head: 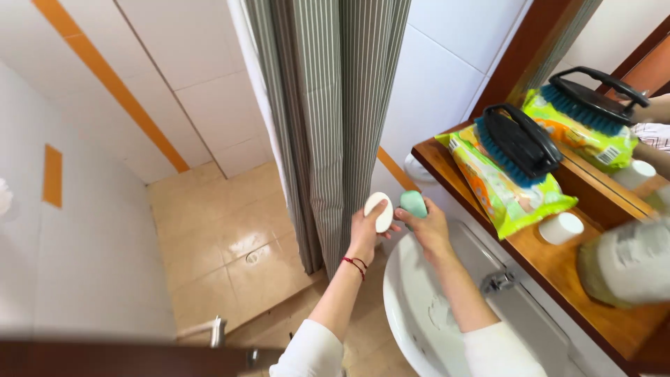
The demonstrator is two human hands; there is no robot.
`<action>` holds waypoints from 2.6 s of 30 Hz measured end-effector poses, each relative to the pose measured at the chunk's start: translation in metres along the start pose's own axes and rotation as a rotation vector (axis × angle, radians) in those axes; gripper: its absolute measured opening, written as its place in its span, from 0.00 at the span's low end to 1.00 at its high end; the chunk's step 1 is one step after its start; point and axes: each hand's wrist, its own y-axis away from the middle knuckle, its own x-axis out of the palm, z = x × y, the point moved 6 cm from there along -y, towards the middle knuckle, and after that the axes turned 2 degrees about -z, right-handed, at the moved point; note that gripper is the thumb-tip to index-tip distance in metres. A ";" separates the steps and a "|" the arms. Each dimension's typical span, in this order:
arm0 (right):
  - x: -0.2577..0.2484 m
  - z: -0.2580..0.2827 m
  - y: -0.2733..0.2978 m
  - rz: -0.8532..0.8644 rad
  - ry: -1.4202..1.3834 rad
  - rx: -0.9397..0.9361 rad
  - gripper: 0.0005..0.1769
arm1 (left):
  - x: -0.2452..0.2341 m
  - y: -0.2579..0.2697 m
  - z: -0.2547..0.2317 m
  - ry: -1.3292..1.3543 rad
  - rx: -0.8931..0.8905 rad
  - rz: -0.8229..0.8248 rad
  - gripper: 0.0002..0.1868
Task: The person moves between a bedroom and a bathroom, handling a towel and small containers, then repeatedly wets a white cloth at the sink and wipes a wall-mounted soap dish. The person wrings the cloth multiple times and continues wiping the same fixture.
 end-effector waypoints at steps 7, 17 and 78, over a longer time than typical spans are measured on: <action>0.031 0.066 0.077 0.021 0.268 -0.062 0.19 | -0.002 0.095 -0.050 -0.104 0.093 -0.096 0.19; 0.067 0.117 0.153 0.225 0.284 -0.137 0.17 | -0.023 0.222 -0.150 -0.061 0.381 -0.149 0.17; 0.876 -0.017 0.670 1.626 0.144 0.050 0.22 | -0.676 0.825 -0.286 0.249 0.919 -1.479 0.27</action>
